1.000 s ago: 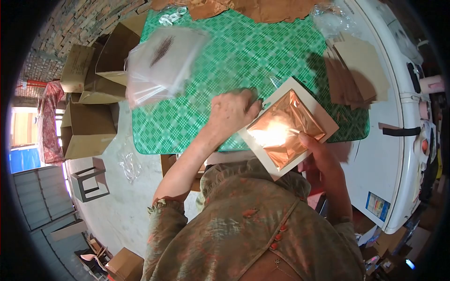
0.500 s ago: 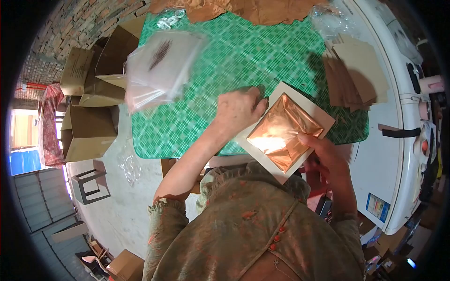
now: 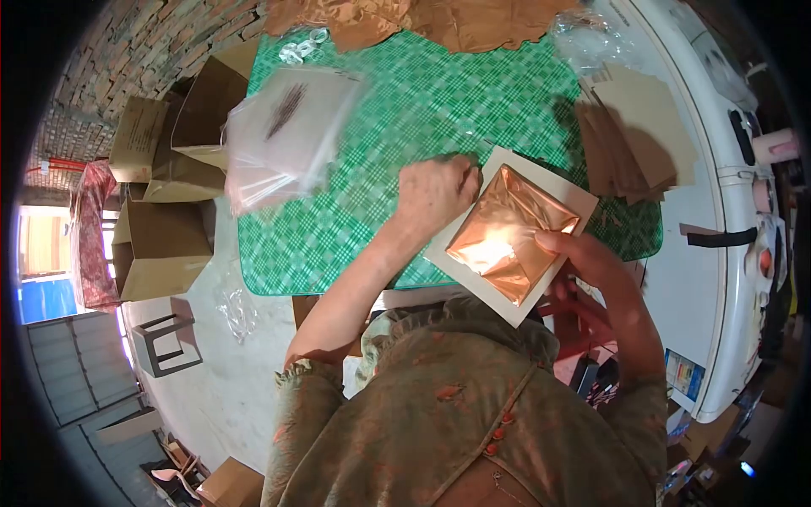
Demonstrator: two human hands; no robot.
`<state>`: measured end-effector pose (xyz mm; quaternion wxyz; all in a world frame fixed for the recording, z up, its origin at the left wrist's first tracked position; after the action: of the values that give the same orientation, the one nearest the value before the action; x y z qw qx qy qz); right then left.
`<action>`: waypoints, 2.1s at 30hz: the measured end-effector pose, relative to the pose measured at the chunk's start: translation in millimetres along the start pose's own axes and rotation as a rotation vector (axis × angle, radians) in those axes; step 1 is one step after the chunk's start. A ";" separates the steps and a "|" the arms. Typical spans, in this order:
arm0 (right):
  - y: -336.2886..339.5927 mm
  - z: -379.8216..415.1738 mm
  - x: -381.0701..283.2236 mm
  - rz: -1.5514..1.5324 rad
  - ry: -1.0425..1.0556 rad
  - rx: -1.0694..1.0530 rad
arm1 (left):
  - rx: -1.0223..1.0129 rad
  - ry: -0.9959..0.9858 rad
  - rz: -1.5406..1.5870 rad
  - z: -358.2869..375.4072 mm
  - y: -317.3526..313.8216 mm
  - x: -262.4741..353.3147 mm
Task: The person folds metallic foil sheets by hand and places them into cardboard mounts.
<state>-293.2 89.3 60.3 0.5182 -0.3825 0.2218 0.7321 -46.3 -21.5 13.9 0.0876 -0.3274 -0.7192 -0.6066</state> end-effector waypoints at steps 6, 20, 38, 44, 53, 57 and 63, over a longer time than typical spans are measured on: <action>5.0 -3.8 3.8 -0.023 0.015 -0.034 | -0.042 0.082 -0.032 -2.6 6.7 -2.4; 14.8 -22.0 -13.5 0.115 -0.016 -0.051 | -0.041 0.092 -0.080 -11.9 4.7 -3.3; 49.5 -48.8 -19.4 0.195 0.017 -0.187 | -0.065 0.106 -0.070 -20.1 4.5 -5.9; 48.2 -48.2 -19.9 0.207 0.001 -0.185 | -0.033 0.072 -0.094 -13.8 7.0 0.0; 5.7 -22.0 -2.4 0.167 -0.040 -0.082 | -0.147 0.059 -0.073 2.3 22.7 6.0; -24.2 -7.7 -8.2 0.046 -0.089 -0.005 | -0.072 -0.069 -0.037 9.0 23.7 12.9; -44.9 -15.4 9.9 -0.133 0.000 -0.052 | -0.121 -0.166 -0.125 13.9 35.7 20.0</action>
<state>-248.1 100.5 46.4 0.5555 -0.4095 0.1769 0.7017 -37.4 0.5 50.1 -0.0302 -0.3356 -0.7050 -0.6241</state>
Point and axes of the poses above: each hand's wrist, its own z-axis away from the middle knuckle, its own y-axis out of the back of the hand, x = y × z, the point moved 1 cm from there along -z, towards the middle knuckle, and after that the axes turned 11 degrees about y, right-handed, at the moved point
